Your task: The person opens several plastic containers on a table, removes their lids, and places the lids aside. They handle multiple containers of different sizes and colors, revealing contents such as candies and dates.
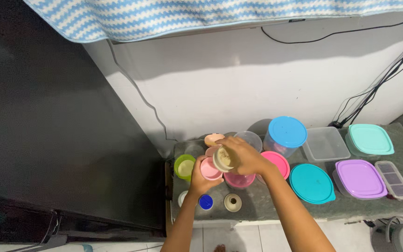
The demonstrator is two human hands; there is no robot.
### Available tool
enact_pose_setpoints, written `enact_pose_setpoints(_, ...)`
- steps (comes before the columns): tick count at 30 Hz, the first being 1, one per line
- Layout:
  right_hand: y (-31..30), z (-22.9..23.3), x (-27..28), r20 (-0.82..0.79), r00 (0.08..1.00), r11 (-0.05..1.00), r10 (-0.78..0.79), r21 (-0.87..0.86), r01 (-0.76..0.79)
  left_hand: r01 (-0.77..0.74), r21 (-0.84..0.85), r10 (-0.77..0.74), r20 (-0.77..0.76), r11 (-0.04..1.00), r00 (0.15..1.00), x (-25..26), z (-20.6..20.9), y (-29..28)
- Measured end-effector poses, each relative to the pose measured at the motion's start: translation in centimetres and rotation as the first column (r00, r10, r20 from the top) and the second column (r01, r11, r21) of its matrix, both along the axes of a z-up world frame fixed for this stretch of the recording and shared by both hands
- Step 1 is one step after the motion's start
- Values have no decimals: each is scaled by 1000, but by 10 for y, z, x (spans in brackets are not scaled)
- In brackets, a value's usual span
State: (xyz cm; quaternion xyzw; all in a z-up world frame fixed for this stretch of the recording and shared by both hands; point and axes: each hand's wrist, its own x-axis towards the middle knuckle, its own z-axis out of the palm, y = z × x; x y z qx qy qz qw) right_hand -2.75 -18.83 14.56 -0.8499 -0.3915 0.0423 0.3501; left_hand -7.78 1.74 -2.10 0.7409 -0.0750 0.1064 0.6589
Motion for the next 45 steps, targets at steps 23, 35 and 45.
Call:
enact_pose_setpoints(23, 27, -242, 14, 66, 920, 903, -387, -176, 392, -119, 694, 366, -219, 710, 904, 16, -240, -7)
enact_pose_setpoints(35, 41, -270, -12, 7, 959, 902, -282, -339, 267, -258, 648, 424, -112, 717, 899, 28, -284, 0)
enact_pose_setpoints(45, 62, -303, -25, -107, 967, 716, -229, -692, 93, 109, 663, 311, -482, 740, 819, -33, -218, -8)
